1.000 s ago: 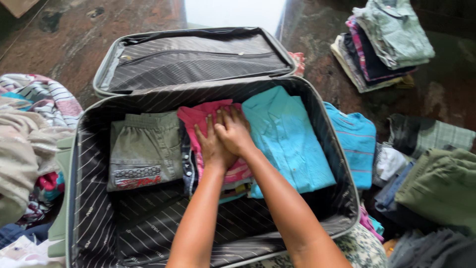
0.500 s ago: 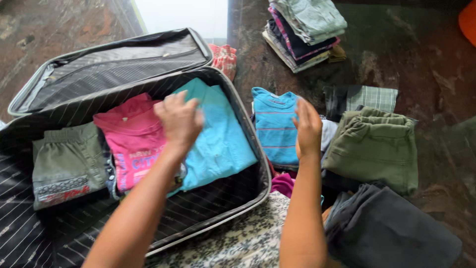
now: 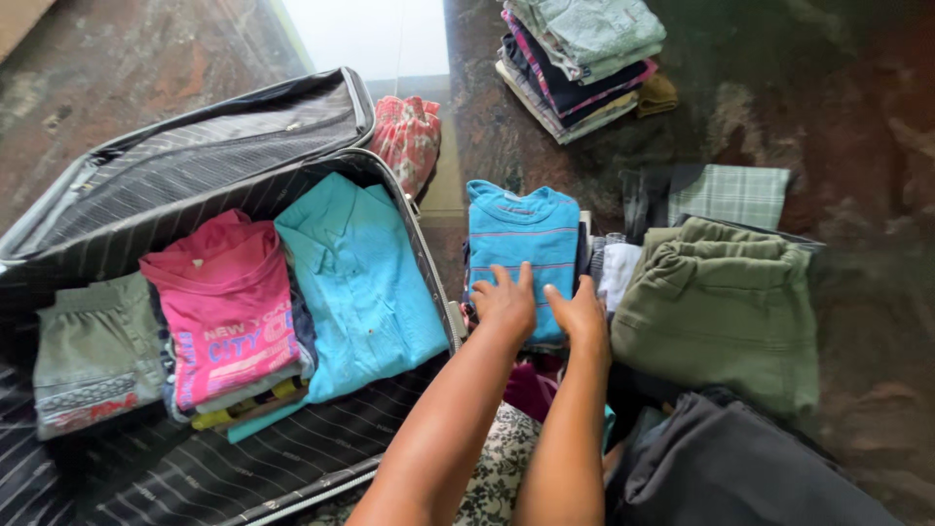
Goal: The person places several shirts, pants, and other clothing items into a suitcase by hand, smoothing them down and arranging them in layers.
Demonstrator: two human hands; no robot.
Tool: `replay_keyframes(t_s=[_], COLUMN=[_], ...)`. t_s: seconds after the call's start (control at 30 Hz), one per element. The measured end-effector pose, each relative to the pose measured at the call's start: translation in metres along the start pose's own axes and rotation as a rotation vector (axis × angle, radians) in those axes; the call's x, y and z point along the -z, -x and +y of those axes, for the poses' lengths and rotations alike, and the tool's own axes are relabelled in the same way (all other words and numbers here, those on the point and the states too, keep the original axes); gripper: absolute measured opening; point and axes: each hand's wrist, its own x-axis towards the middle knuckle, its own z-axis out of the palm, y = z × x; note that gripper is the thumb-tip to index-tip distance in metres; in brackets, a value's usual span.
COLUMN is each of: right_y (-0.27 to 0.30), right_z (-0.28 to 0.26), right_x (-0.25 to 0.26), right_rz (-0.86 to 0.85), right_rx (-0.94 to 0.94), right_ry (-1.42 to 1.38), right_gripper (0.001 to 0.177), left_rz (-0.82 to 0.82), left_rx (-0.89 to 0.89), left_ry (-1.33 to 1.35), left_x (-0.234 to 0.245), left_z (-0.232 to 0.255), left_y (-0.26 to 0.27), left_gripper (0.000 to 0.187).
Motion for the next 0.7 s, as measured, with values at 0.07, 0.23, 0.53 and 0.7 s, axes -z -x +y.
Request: replay_keyframes(t_s=[0.07,0.23,0.53,0.7], right_y=[0.003,-0.004,-0.009,0.002], right_z=[-0.003,-0.002,-0.006,-0.029], right_x=[-0.004,-0.008,-0.006,-0.003], right_rz=[-0.032,-0.107,-0.077,-0.279], right_rx=[-0.02,-0.061,-0.19,-0.008], right_ry=[-0.072,-0.538,-1.788,-1.943], right_gripper=[0.064,0.076,0.054,0.053], left_rz=[-0.068,-0.182,0.522,0.217], left_rx=[-0.059,-0.172,-0.419,-0.679], left_ry=[0.007,-0.152,0.133,-0.131], left_x=[0.003,0.034,0.084,0.096], left_z=[0.002,0.011,0.017,0.019], left_y=[0.002,0.033,0.019,0.073], left_gripper=[0.093,0.104,0.021,0.03])
